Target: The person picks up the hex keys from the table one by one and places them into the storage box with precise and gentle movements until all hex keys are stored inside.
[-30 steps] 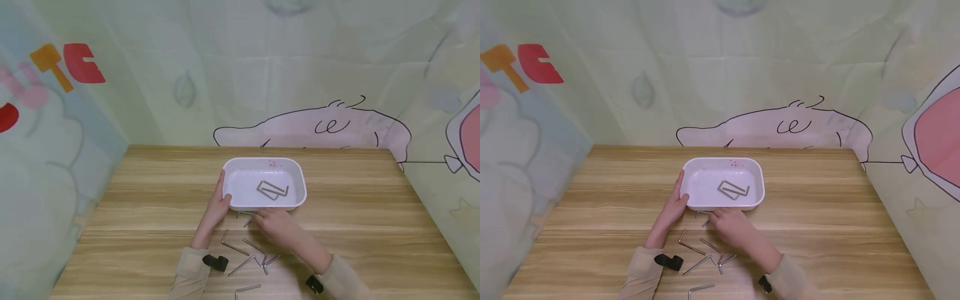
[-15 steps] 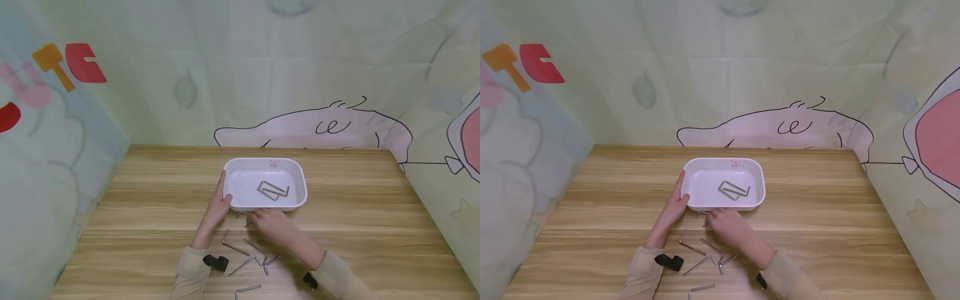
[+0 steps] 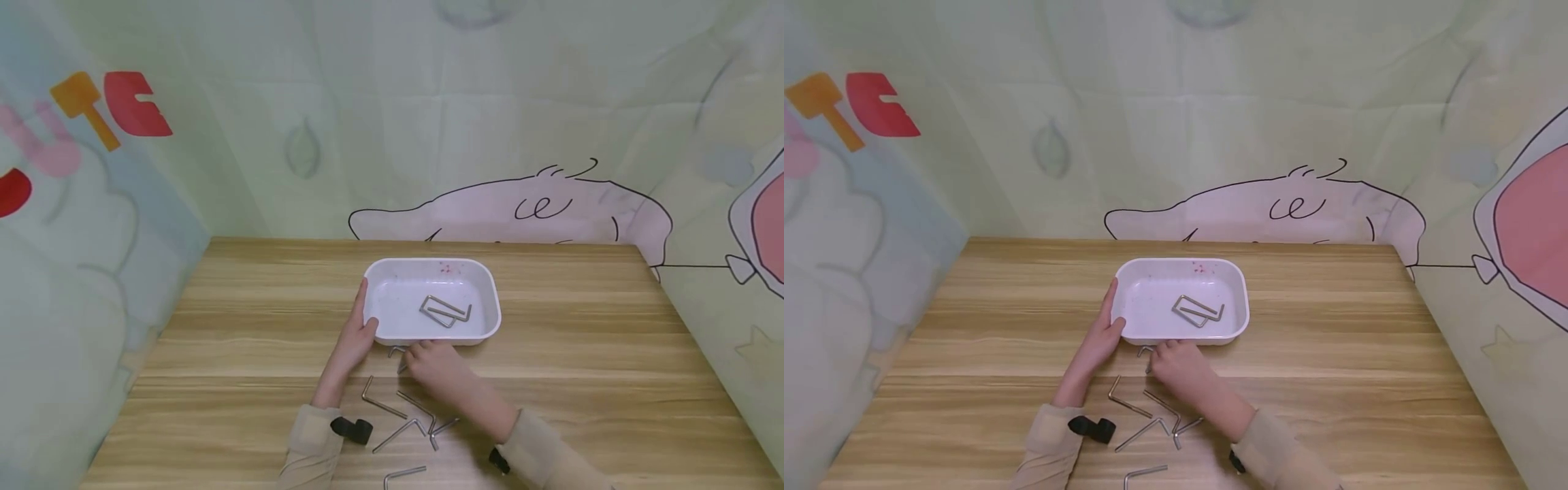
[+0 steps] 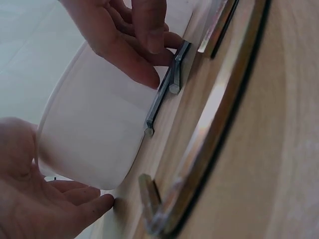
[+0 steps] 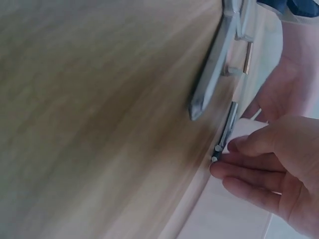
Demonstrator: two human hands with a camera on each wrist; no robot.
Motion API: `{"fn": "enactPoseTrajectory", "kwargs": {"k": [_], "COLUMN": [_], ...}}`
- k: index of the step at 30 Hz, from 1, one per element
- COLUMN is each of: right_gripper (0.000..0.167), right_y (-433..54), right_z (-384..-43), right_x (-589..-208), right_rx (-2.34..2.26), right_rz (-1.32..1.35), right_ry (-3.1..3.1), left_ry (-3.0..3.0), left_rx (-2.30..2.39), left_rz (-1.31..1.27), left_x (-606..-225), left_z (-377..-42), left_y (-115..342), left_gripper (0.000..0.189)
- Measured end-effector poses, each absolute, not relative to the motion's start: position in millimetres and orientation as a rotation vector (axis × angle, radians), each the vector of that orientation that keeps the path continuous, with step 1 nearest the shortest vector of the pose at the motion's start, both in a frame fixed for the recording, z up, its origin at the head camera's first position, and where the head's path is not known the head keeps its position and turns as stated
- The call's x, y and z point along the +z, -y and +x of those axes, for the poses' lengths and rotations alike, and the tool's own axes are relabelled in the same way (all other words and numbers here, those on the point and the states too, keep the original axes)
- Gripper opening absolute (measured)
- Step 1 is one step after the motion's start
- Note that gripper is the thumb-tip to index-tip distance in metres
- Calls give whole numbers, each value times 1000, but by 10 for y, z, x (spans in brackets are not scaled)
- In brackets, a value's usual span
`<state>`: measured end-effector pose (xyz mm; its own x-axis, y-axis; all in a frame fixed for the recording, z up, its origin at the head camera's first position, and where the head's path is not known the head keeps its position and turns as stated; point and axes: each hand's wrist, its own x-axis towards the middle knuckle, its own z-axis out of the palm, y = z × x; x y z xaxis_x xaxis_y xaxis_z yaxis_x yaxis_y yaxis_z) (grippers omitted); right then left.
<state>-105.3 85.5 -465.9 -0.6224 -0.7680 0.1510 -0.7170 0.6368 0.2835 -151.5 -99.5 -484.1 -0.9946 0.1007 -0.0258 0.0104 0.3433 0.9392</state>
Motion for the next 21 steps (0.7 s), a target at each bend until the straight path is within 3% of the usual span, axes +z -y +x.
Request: {"fn": "enactPoseTrajectory", "kwargs": {"k": [10,21], "right_gripper": [4,6], "right_y": [-744,-691], "right_z": [-1051,-1017], "right_x": [-4717,-4716], "right_rx": [-368,-371], "right_rz": [1088,995], "right_ry": [2549,2686], "left_ry": [-2518,-2529], "left_rx": [1742,1731], "left_rz": [105,91], "left_x": [-4828,-4824], "left_z": [-1513,-1502], "left_y": [996,999], "left_gripper": [76,76]}}
